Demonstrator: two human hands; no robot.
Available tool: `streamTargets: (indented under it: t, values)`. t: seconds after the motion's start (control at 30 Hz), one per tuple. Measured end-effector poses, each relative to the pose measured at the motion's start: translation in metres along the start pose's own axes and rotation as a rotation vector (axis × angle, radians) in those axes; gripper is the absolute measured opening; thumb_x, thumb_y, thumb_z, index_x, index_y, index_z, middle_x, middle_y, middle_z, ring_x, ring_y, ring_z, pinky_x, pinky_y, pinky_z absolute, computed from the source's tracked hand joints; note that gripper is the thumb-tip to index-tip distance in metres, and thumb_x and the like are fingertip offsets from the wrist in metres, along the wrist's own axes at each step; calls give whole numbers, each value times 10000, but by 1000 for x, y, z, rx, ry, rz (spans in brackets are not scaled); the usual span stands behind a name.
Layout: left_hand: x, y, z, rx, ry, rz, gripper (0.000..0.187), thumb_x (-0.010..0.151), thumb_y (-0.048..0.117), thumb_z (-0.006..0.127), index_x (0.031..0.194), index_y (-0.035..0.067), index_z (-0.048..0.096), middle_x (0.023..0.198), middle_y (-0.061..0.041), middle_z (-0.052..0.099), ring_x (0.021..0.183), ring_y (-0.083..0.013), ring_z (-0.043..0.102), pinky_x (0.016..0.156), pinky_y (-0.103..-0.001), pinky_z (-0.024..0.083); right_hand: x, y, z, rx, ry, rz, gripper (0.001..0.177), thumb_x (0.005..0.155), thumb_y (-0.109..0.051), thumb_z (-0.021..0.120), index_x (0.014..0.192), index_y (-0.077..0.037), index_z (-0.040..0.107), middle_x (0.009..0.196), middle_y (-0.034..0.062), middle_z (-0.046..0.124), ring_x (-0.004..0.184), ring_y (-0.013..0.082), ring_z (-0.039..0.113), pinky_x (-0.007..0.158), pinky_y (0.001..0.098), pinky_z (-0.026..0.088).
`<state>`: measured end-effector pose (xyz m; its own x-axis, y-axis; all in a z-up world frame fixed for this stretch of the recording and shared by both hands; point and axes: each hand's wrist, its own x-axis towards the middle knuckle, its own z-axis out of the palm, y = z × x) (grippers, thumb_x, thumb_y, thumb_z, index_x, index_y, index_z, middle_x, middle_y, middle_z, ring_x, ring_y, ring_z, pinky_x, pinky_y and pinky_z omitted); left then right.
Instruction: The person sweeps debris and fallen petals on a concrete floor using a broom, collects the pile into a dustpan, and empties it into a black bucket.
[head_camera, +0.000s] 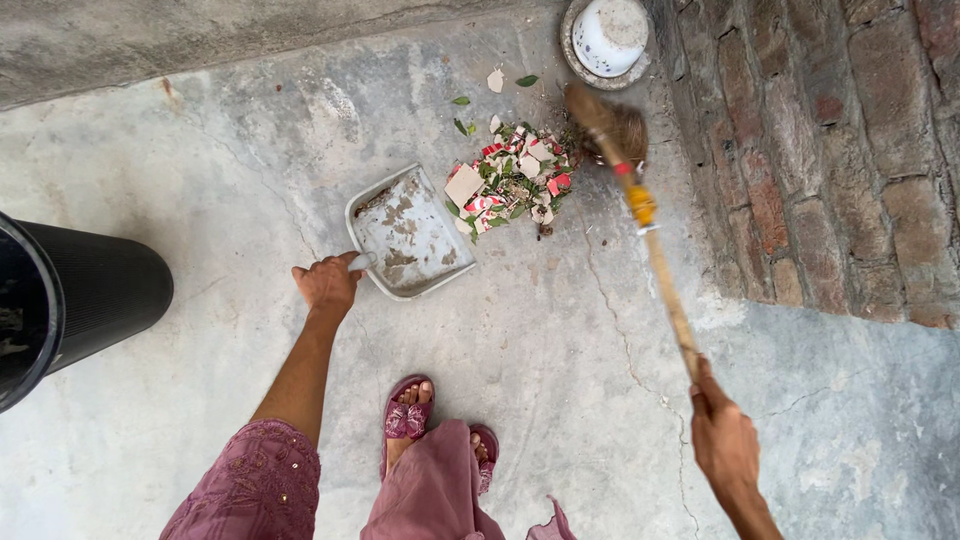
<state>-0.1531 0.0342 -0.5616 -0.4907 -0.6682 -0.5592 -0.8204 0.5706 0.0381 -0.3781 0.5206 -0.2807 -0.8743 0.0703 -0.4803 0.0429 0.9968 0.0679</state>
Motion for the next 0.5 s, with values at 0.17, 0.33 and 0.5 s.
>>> streamTargets:
  t: [0.17,0.33,0.5]
  values:
    - [29,32,13,-81,70,5,402,943,434,687,1343,400,655,1173,-12,729,1057,-228,679,988,-516,397,-39,8,27,-88,-180,-67,556,1061,-328,515,1612,-348,447,816,303,747,646,340,695,723,472,576]
    - [47,55,22,-88,15,-14,421,930,400,714,1346,420,655,1176,-6,731,1112,-223,665,959,-479,456,-48,52,25,151,-54,-273,501,978,-255,583,1477,-261,538,1246,152,741,1070,301,719,889,384,563]
    - [58,57,39,-93,8,-41,411,935,382,717,1341,429,665,1178,3,734,1121,-212,665,972,-473,456,-32,57,19,214,-78,-18,536,1002,-237,568,1529,-315,509,1274,121,742,974,261,793,894,336,589]
